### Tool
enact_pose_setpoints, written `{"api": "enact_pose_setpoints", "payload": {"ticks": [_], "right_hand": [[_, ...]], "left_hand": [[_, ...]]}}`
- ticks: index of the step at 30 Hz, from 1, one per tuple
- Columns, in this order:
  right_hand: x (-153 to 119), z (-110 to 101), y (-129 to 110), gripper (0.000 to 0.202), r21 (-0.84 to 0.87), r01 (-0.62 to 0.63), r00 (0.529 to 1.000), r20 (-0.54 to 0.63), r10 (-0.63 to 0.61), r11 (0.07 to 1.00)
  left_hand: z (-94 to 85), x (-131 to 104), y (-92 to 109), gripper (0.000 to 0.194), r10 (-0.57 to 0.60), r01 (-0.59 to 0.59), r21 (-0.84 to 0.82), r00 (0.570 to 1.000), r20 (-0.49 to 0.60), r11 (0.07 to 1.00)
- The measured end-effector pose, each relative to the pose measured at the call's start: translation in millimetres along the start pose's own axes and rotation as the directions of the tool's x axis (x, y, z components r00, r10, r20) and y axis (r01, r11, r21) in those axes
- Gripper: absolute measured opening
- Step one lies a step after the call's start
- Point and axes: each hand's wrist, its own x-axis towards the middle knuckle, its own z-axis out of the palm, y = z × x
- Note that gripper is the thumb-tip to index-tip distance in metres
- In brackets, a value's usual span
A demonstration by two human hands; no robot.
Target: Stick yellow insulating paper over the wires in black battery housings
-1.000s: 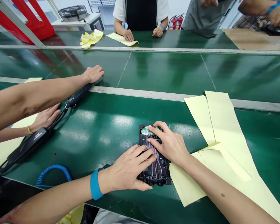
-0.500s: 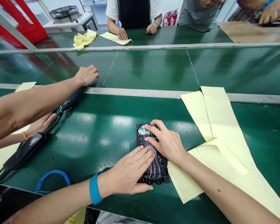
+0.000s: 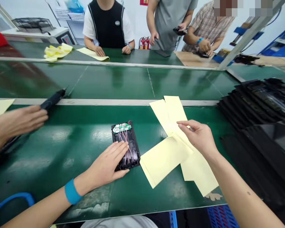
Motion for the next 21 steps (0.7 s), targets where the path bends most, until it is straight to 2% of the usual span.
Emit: {"api": "enact_pose_setpoints", "payload": {"ticks": [3,6,9,11,13,15,17,19,21], "right_hand": [[-14.0,-5.1,20.3,0.027,-0.044,0.060,0.987,0.149,-0.053,0.997],[-20.8,3.1,23.5,0.035,-0.208,0.124,0.977,0.199,-0.082,0.970],[-28.9,12.6,19.0,0.019,-0.257,0.172,0.959,0.264,-0.102,0.951],[-40.5,19.6,15.4,0.013,-0.160,0.251,0.907,0.382,-0.175,0.955],[-55.4,29.8,11.3,0.016,-0.031,0.369,0.838,0.444,-0.318,0.929],[-67.9,44.3,5.7,0.017,0.057,0.526,0.774,0.381,-0.506,0.848],[-73.4,61.2,-1.9,0.018,0.061,0.671,0.701,0.269,-0.660,0.739],[-71.2,76.9,-9.8,0.021,0.017,0.768,0.622,0.217,-0.752,0.640],[-65.0,87.6,-15.2,0.024,-0.022,0.814,0.570,0.218,-0.792,0.580]], "left_hand": [[-0.4,12.0,1.5,0.068,-0.046,0.048,0.052,0.999,-0.023,0.997],[-1.6,18.0,5.3,0.067,-0.105,0.108,0.082,0.994,-0.039,0.991],[-3.2,17.3,2.7,0.067,-0.143,0.146,0.095,0.989,-0.038,0.985],[-4.5,14.8,-2.1,0.065,-0.178,0.180,0.103,0.984,-0.032,0.978],[-5.6,12.3,-5.9,0.065,-0.216,0.218,0.107,0.976,-0.032,0.970],[-5.7,11.1,-6.0,0.074,-0.240,0.243,0.103,0.970,-0.039,0.965],[-4.9,11.5,-2.5,0.092,-0.256,0.259,0.087,0.966,-0.044,0.962],[-3.6,13.0,2.2,0.109,-0.272,0.274,0.070,0.961,-0.039,0.959],[-2.5,14.5,6.1,0.118,-0.290,0.291,0.061,0.957,-0.026,0.955]]}}
